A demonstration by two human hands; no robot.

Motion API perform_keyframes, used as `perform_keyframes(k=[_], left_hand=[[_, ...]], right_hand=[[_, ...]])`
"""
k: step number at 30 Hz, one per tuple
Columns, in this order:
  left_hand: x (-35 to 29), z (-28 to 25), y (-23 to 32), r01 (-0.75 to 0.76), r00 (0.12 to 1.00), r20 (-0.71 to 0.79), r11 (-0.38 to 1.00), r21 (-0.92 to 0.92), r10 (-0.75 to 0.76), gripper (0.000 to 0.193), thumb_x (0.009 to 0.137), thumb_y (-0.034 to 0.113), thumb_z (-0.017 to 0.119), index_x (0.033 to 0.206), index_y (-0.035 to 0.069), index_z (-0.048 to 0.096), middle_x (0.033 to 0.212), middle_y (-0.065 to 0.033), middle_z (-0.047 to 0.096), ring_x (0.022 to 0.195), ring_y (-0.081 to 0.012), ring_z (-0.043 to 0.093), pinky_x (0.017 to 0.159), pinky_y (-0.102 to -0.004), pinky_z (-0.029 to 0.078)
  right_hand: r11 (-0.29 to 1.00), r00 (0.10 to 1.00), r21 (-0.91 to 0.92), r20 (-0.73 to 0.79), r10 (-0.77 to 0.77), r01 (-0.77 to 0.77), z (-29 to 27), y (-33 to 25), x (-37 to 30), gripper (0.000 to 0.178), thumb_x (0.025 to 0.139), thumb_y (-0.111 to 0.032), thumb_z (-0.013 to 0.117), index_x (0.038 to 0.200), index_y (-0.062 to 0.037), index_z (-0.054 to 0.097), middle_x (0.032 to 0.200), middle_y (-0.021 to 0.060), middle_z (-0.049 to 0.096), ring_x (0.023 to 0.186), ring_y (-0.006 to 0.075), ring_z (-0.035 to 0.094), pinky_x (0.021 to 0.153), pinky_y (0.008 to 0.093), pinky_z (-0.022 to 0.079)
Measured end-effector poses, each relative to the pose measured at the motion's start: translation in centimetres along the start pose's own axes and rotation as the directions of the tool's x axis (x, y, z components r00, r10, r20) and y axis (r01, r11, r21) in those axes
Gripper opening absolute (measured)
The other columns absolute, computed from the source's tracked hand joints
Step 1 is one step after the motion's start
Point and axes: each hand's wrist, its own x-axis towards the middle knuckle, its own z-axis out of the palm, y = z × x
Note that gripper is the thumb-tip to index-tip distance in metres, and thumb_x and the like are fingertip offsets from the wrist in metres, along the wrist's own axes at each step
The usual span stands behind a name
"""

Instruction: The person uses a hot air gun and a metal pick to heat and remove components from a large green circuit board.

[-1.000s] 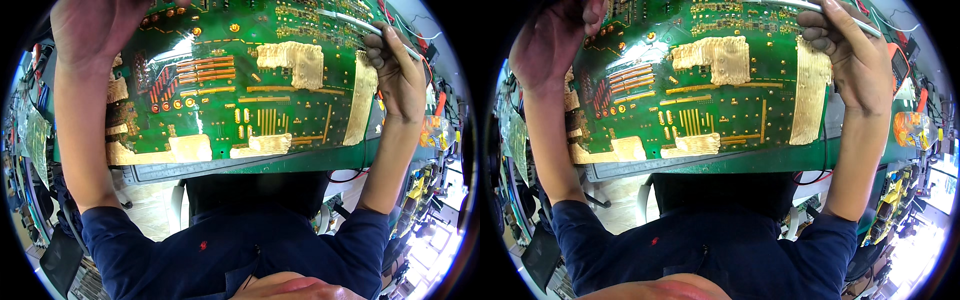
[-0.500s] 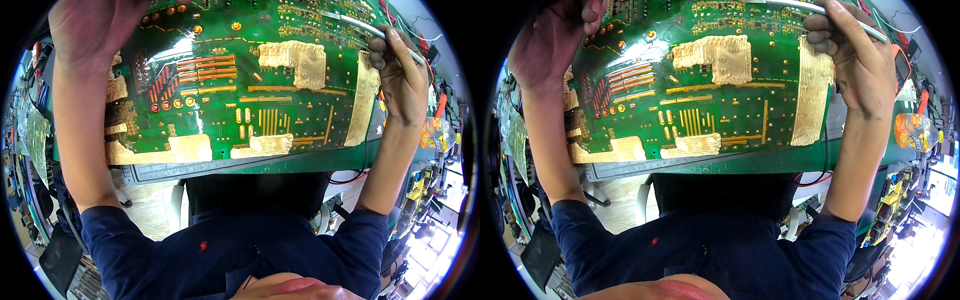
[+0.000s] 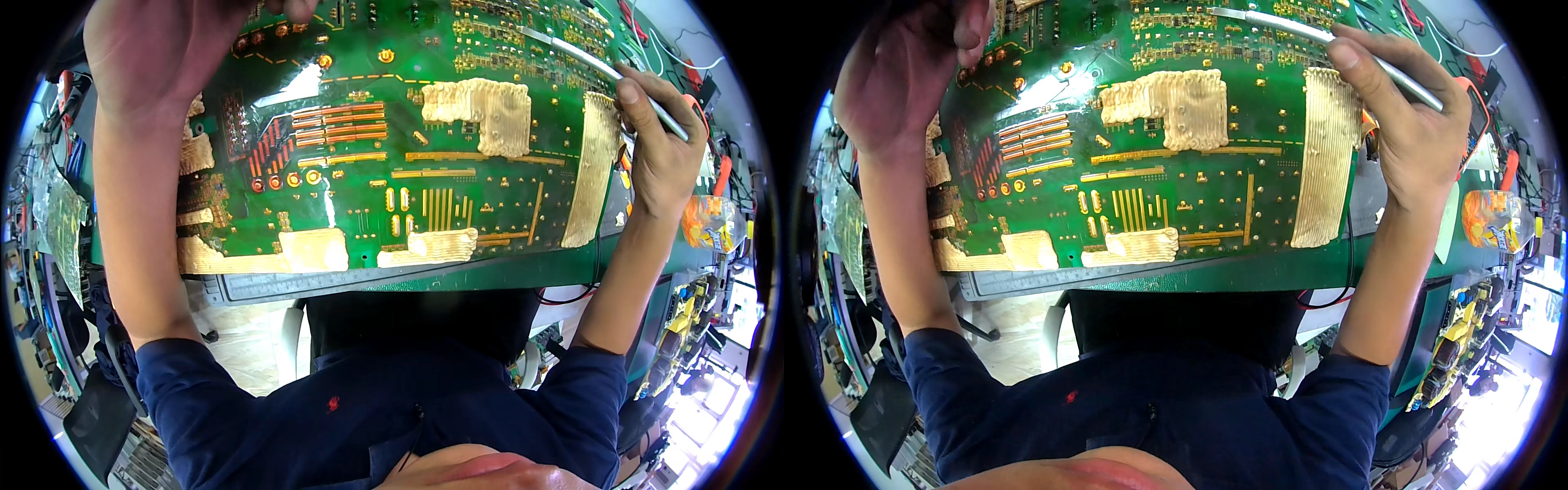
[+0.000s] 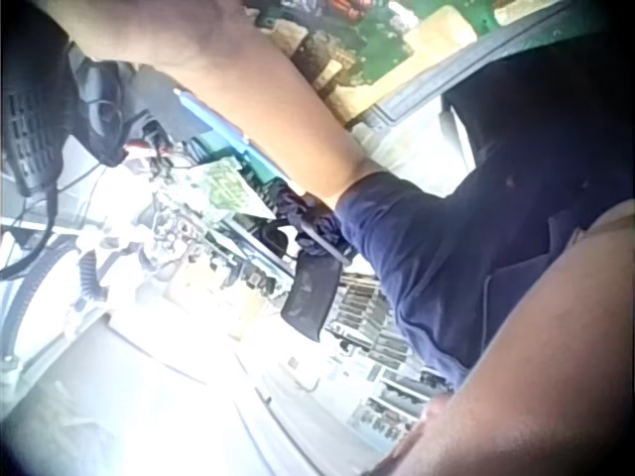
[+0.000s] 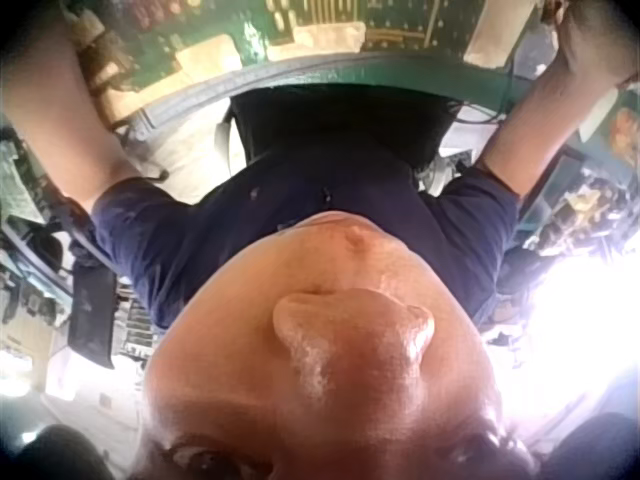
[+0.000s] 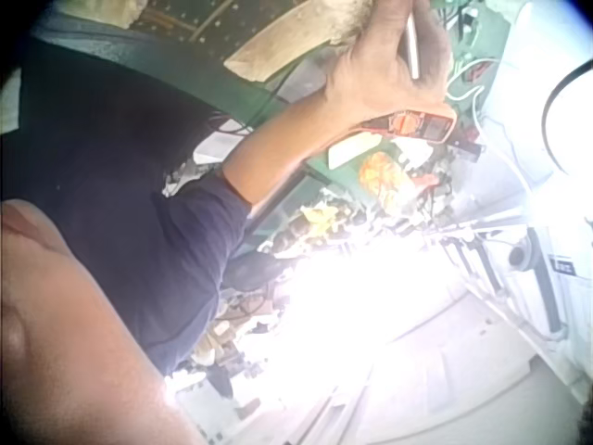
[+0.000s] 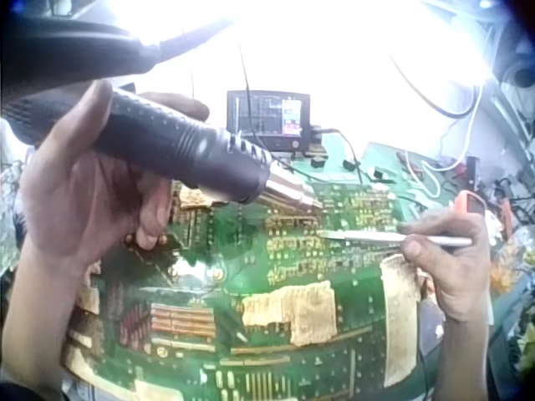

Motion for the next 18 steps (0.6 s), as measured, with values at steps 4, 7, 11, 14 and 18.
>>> perform_keyframes(k=[4,7,11,14,18], left_hand=[[-0.5,-0.2,-0.3,-0.043,0.999,-0.02,0.996,0.072,0.045,0.067,0.106,0.043,0.038,0.123,-0.019,0.055,0.079,-0.0208,0.072,0.048,-0.019,0.066,0.041,-0.0253,0.055],[-0.6,-0.7,0.0,-0.055,0.998,0.005,0.987,0.154,0.055,0.068,0.106,0.044,0.037,0.123,-0.019,0.055,0.079,-0.0205,0.072,0.047,-0.0182,0.066,0.04,-0.0249,0.055],[-0.1,-0.6,-0.2,-0.053,0.998,0.045,0.988,0.142,0.047,0.068,0.106,0.045,0.037,0.123,-0.019,0.055,0.079,-0.0205,0.072,0.047,-0.0179,0.066,0.04,-0.0249,0.055],[-0.4,-0.5,-0.2,-0.032,0.998,0.048,0.992,0.125,0.026,0.069,0.106,0.045,0.037,0.123,-0.019,0.055,0.079,-0.0205,0.072,0.047,-0.0177,0.066,0.04,-0.025,0.055],[-0.4,-0.4,-0.1,-0.031,0.998,0.055,0.996,0.082,0.027,0.069,0.106,0.045,0.037,0.124,-0.019,0.055,0.08,-0.0206,0.072,0.047,-0.0174,0.066,0.04,-0.0251,0.055]], right_hand=[[0.982,0.986,-0.104,0.066,-0.153,0.159,0.2,0.9,0.3,0.023,0.082,-0.011,0.082,0.1,0.0019,0.077,0.092,0.0077,0.074,0.084,0.0124,0.067,0.079,0.0237,0.051],[0.978,0.983,-0.125,0.094,-0.155,0.166,0.2,0.4,0.6,0.022,0.083,-0.012,0.081,0.099,0.0019,0.077,0.092,0.0072,0.075,0.083,0.0116,0.067,0.078,0.0233,0.051],[0.969,0.98,-0.164,0.111,-0.168,0.185,-0.3,0.3,1.0,0.021,0.086,-0.015,0.08,0.098,0.002,0.076,0.089,0.0054,0.074,0.082,0.0101,0.067,0.076,0.0224,0.051],[0.932,0.961,-0.242,0.123,-0.247,0.271,0.2,0.5,1.3,0.019,0.089,-0.011,0.077,0.101,0.0035,0.074,0.089,0.0044,0.071,0.084,0.0095,0.064,0.077,0.0212,0.049],[0.928,0.977,-0.315,0.129,-0.167,0.2,-0.2,1.2,1.1,0.018,0.091,-0.01,0.075,0.103,0.0035,0.074,0.088,0.0032,0.069,0.084,0.0091,0.061,0.076,0.0202,0.046]])
